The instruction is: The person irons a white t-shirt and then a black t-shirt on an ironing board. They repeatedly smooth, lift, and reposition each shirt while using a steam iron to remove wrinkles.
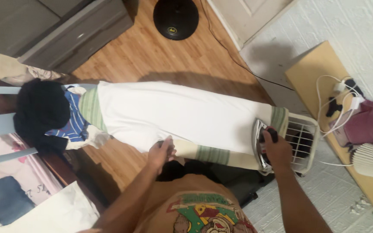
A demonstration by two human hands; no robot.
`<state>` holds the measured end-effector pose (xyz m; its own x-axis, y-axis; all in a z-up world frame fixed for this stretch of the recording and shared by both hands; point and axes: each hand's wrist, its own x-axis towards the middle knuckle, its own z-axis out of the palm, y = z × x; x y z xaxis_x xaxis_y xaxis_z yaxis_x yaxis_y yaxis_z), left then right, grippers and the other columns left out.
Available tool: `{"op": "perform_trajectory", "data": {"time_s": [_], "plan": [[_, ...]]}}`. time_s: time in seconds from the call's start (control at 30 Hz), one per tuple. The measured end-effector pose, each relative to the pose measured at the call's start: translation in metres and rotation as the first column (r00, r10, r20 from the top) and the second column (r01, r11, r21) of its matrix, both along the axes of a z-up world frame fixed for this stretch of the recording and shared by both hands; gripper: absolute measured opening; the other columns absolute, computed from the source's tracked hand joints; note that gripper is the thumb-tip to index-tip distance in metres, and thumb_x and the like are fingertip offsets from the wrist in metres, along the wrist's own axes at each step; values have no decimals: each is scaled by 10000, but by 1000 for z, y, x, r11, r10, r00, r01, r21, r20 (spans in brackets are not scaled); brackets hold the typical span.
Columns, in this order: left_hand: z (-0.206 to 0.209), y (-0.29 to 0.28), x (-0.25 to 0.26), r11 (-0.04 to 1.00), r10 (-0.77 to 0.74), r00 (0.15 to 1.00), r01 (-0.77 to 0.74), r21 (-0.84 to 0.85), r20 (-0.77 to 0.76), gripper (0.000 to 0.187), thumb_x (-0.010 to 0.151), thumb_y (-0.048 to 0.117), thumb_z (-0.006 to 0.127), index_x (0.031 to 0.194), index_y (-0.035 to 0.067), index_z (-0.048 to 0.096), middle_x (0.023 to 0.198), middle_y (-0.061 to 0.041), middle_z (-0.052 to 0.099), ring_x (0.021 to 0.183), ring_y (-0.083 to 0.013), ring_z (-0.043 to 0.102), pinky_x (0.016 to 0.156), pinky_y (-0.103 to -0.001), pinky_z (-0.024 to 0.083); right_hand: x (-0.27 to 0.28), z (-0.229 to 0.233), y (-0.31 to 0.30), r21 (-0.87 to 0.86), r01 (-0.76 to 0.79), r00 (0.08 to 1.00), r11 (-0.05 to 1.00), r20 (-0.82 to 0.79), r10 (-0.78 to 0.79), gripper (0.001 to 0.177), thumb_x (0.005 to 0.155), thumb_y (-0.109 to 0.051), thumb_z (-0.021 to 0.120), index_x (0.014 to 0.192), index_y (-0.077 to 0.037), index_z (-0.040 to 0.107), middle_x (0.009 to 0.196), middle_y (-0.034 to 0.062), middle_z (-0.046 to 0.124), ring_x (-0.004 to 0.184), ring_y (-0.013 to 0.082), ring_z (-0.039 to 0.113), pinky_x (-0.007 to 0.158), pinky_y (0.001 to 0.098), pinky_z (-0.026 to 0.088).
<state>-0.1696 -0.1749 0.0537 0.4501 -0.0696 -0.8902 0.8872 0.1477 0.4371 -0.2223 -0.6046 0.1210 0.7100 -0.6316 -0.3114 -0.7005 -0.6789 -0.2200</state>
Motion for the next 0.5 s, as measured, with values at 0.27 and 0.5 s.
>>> {"op": "perform_trajectory", "data": {"time_s": [0.27,0.5], "plan": [[-7,-32,5,857,511,855,-515,16,88,281,980,181,666,1092,26,461,841,-98,647,724,-217,635,642,-376,551,1,7,-16,250,-262,957,932,-55,284,617,830,-624,655,1102,-79,752,839,236,739,789,399,752,724,477,588],[4,-30,-1,744,663,734,-626,-234,145,350,1050,184,541,1344,67,393,1117,-127,559,902,-222,582,846,-435,554,1,7,1,230,-628,737,744,-132,663,590,798,-670,676,876,-92,767,767,140,743,705,327,739,675,465,592]]}}
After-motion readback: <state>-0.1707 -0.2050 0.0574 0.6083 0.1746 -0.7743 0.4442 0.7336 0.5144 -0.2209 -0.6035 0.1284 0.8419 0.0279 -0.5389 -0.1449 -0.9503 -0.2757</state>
